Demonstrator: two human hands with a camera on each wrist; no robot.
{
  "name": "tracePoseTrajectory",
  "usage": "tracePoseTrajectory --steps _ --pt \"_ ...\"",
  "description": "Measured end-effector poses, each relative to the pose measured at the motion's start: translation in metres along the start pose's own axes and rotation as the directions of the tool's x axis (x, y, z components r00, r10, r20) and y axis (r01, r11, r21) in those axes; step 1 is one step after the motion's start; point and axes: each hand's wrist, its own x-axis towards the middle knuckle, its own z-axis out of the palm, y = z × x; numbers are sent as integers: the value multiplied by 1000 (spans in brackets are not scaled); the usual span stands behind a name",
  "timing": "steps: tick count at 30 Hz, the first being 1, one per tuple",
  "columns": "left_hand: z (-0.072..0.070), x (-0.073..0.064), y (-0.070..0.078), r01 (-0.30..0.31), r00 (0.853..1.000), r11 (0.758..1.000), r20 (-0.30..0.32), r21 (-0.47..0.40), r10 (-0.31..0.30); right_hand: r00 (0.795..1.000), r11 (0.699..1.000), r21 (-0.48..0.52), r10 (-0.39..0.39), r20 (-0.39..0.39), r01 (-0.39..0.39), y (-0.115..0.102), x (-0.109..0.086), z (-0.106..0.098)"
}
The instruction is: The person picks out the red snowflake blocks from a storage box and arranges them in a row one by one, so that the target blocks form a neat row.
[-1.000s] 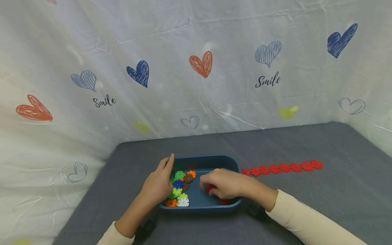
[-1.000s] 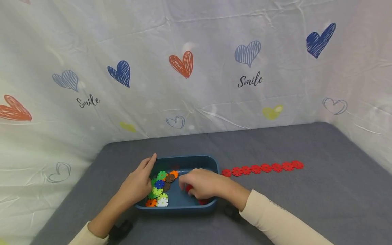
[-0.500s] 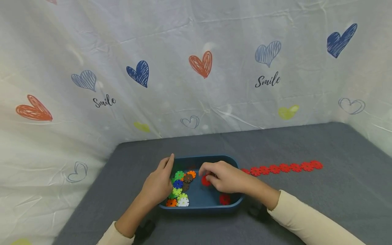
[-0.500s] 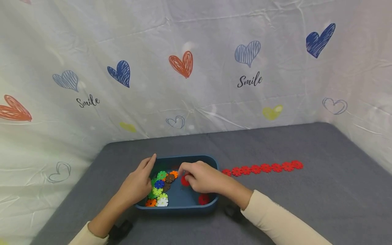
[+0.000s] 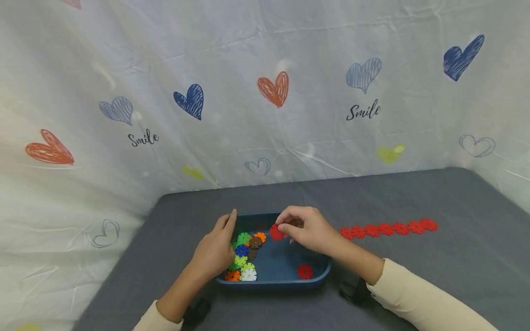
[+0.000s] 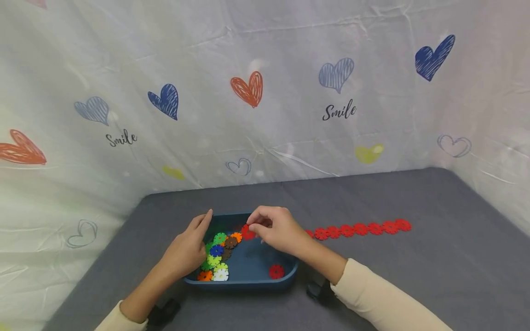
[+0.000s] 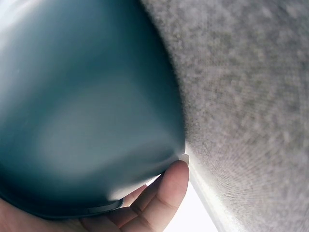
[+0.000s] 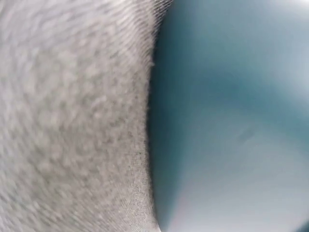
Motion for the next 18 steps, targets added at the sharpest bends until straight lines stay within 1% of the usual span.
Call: tracePoseTrajectory --steps 5,11,14,18 --pt "1 1 1 16 1000 1000 6 6 -16 999 1000 -9 -6 -47 6 1 1 -4" --pt "0 2 2 14 1000 1000 3 15 -14 998 1000 6 20 -61 -20 -1 -1 -15" --pt "0 2 1 10 1000 1000 0 18 -10 997 999 16 45 -64 -44 -1 -3 -21" --pt "1 2 1 7 1000 1000 -1 20 -7 995 998 27 58 -76 -56 -1 -7 -32"
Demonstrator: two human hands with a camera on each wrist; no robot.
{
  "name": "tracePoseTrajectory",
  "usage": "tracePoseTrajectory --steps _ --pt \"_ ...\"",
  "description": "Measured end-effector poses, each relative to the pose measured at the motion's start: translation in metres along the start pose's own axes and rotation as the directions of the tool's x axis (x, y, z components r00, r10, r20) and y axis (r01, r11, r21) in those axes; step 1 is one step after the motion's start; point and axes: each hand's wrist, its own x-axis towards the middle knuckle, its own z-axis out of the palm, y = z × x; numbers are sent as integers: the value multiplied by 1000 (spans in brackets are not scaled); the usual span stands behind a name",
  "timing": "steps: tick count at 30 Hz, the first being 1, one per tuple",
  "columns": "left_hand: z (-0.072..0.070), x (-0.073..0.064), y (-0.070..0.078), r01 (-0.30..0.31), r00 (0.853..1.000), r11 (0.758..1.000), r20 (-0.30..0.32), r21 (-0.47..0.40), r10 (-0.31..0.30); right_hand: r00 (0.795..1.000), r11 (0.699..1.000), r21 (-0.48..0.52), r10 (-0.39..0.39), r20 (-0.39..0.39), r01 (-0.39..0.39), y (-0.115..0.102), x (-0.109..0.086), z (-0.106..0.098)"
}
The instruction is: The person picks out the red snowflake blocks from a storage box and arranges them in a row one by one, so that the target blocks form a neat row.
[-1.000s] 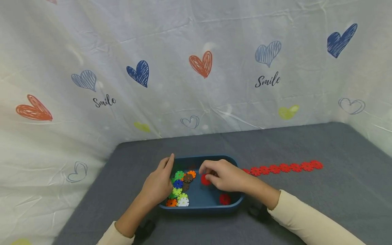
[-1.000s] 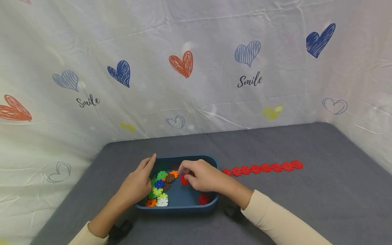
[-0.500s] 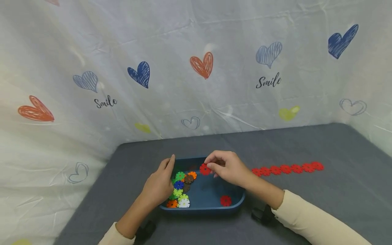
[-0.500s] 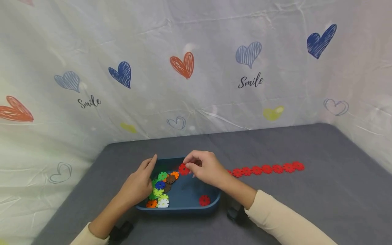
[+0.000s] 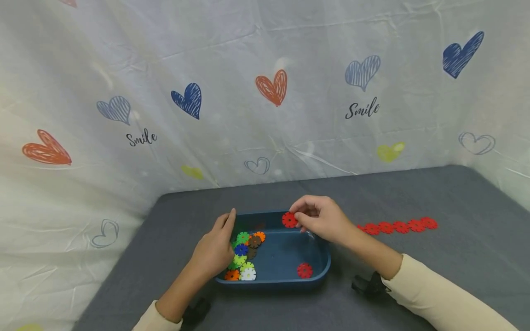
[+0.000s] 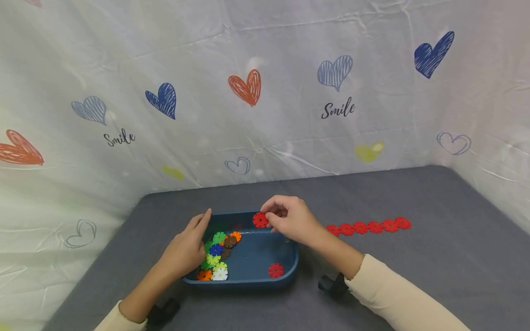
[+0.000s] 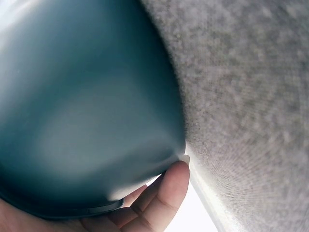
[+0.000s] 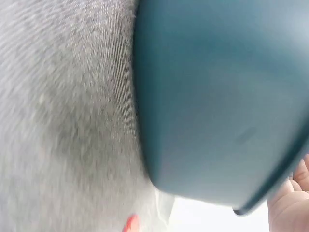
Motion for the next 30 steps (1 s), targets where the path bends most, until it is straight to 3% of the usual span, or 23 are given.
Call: tracePoseTrajectory --steps 8,15,30 --pt "0 0 0 4 1000 1000 -1 3 -4 999 1000 13 -3 -46 4 1 -10 -27" --pt "0 0 0 1 1000 1000 -7 6 -1 995 999 -38 -11 -98 7 4 -22 -55" --pt "0 -1 1 6 1000 1000 3 -3 -5 974 970 -197 97 -206 -139 17 -68 -120"
